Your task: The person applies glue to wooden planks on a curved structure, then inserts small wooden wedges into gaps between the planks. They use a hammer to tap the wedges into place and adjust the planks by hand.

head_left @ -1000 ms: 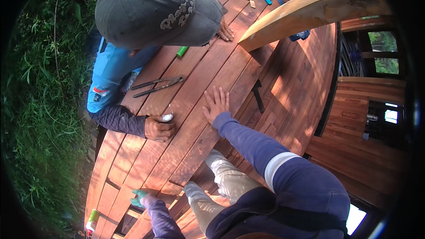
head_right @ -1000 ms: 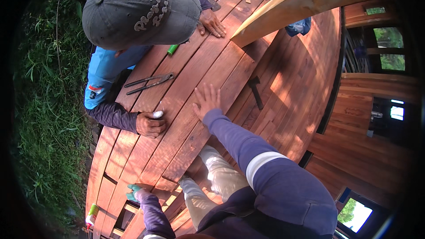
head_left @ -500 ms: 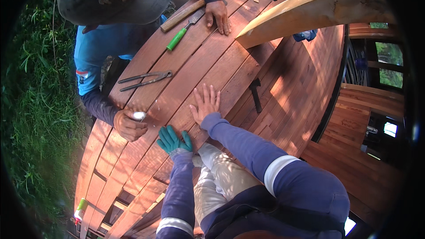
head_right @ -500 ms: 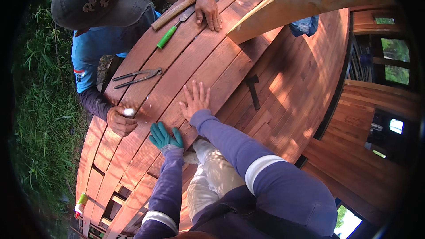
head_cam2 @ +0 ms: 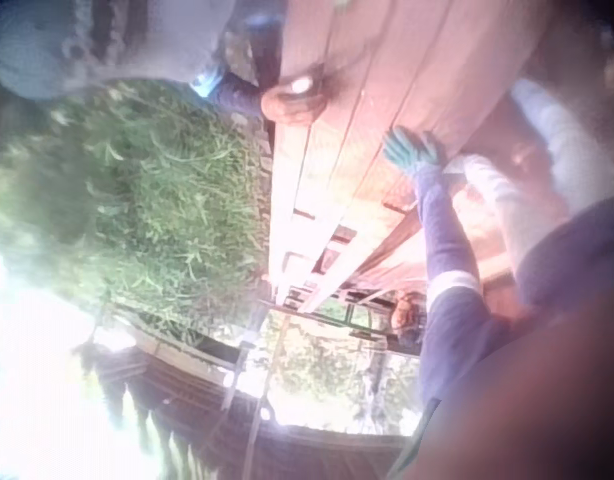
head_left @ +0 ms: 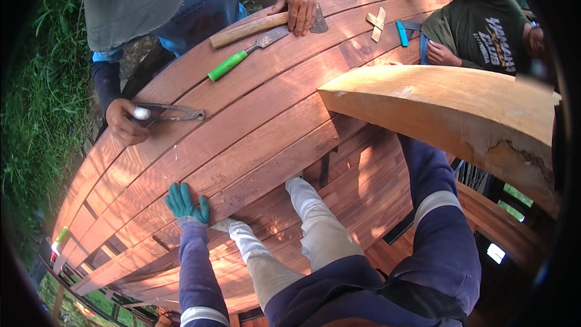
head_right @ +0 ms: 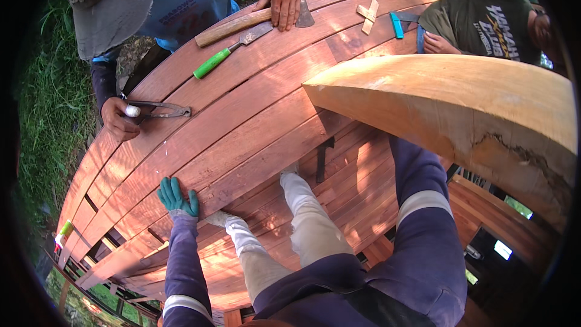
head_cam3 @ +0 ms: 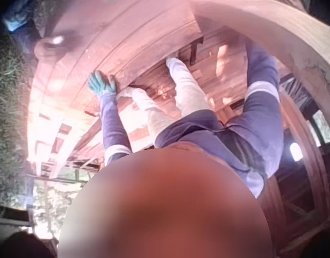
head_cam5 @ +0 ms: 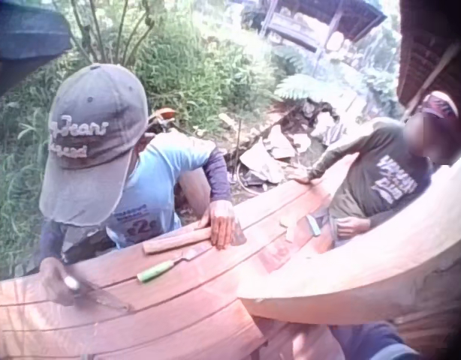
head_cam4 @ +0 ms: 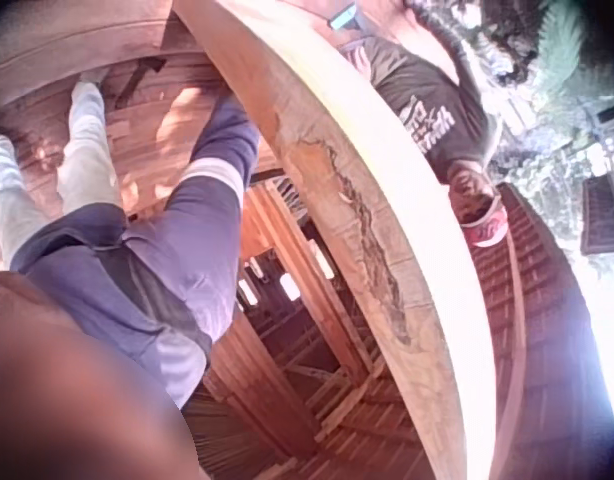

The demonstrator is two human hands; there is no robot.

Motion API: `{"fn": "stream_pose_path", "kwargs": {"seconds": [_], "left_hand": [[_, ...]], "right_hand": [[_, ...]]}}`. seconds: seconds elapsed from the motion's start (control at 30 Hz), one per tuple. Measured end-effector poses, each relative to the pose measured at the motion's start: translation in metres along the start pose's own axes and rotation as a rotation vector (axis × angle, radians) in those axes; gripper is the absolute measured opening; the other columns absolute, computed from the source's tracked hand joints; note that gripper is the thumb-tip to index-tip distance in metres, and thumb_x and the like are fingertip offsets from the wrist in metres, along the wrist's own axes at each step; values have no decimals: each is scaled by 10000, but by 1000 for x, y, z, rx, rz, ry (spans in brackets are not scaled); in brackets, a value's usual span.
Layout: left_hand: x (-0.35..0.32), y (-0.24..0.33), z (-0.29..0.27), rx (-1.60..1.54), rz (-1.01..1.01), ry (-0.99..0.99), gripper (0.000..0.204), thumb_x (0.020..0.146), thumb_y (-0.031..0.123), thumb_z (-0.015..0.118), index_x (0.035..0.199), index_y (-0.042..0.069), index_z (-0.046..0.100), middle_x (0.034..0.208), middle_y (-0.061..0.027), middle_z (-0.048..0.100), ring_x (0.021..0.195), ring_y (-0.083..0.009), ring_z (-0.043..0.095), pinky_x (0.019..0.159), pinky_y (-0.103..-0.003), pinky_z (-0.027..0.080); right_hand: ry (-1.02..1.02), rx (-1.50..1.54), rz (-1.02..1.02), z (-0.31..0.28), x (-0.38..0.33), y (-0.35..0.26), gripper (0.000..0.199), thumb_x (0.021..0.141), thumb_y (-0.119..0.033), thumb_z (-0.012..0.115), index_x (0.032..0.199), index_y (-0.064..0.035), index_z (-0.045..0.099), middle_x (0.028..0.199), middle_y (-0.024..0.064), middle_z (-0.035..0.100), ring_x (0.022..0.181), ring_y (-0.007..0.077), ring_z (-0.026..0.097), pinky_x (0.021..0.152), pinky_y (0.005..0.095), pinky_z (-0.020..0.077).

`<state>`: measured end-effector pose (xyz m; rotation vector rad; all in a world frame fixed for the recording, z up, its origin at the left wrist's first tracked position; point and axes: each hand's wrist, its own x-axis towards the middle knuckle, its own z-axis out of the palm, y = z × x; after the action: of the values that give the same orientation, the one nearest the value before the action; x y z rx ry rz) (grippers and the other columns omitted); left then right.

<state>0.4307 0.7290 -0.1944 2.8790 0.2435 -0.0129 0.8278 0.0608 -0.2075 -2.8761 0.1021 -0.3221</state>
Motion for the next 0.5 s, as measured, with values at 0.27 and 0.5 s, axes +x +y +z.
{"fn": "stream_pose_path", "kwargs": {"seconds": [0.27, 0.5], "left_hand": [[95, 77, 52, 112, -679, 204, 714, 994, 485, 540, 1504, 12, 378, 1600, -268, 309, 1496, -418, 272, 1178, -633, 166], [108, 86, 52, 212, -791, 34, 811, 1004, 565, 446, 1590, 34, 262, 1668, -233, 182, 1547, -390, 173, 1207, -633, 86]], "right_hand": [[-280, -79, -55, 51, 149, -41, 616, 967, -516, 609, 1529, -325, 444, 1498, 194, 489, 1321, 434, 508, 1100, 495, 422], [-223, -118, 41, 69, 141, -27, 541, 913, -347, 690, 1394, -172, 519, 1280, 171, 604, 1120, 336, 592, 943, 461, 485]]}}
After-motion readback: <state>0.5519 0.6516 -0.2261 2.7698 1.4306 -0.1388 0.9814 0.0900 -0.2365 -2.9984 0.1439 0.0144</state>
